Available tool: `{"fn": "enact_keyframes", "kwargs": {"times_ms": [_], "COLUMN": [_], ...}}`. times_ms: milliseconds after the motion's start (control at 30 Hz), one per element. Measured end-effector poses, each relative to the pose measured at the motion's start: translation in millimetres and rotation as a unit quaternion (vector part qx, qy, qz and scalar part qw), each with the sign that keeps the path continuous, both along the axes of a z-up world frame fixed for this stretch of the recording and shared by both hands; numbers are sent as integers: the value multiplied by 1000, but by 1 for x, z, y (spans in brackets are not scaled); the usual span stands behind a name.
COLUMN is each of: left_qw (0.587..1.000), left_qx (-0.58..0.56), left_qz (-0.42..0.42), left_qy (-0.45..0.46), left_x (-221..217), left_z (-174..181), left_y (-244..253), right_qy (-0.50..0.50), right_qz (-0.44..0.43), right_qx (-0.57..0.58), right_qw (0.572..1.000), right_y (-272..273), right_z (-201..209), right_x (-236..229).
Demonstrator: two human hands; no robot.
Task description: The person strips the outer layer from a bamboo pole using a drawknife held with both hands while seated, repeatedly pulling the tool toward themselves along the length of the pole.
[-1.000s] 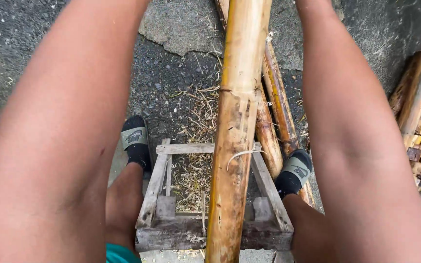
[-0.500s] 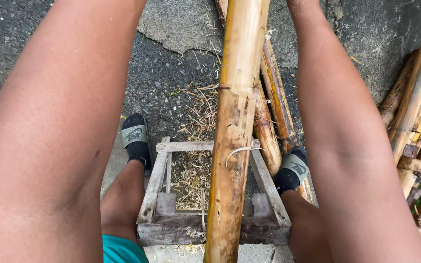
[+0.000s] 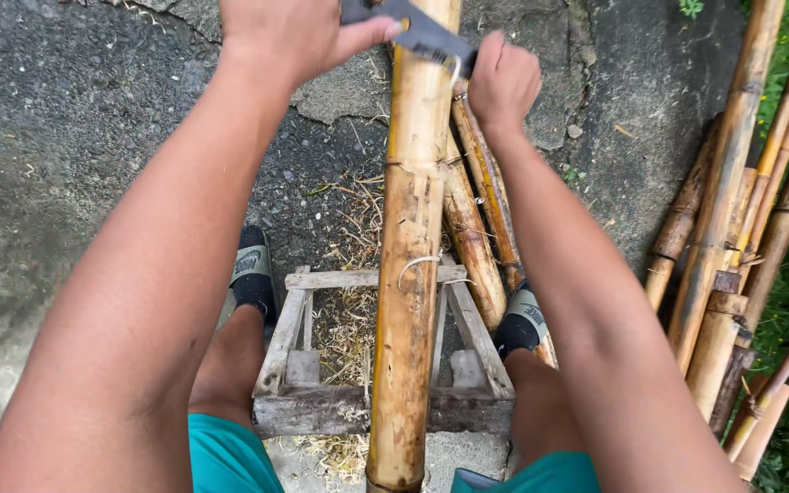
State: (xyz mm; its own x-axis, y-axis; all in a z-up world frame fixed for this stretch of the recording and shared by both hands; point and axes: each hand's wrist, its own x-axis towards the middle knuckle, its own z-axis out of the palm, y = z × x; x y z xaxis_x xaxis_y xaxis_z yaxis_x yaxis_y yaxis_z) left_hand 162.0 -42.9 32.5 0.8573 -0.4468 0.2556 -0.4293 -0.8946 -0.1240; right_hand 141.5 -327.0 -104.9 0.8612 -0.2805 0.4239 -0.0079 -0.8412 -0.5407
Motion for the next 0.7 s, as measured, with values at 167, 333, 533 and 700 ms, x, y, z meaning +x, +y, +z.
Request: {"fn": "enact_keyframes", "kwargs": {"times_ms": [167, 333, 533, 700], "left_qw": [981, 990, 994, 988], "left_qx": [106, 80, 64, 111], "left_qz": [-44, -45, -41, -31], "left_qy": [-157, -104, -74, -103], "left_x": [-52, -91, -100, -80], "left_z": [21, 22, 16, 14], "left_y": [9, 15, 18, 14], "right_qy": [56, 58, 82, 49], "right_qz": [-16, 2, 1, 17], "right_qx": [16, 1, 31, 20], "right_qw": [998, 998, 996, 998], "right_y": [12, 16, 15, 7], "right_z": [13, 26, 29, 21], "right_x": [-58, -100, -101, -73]}}
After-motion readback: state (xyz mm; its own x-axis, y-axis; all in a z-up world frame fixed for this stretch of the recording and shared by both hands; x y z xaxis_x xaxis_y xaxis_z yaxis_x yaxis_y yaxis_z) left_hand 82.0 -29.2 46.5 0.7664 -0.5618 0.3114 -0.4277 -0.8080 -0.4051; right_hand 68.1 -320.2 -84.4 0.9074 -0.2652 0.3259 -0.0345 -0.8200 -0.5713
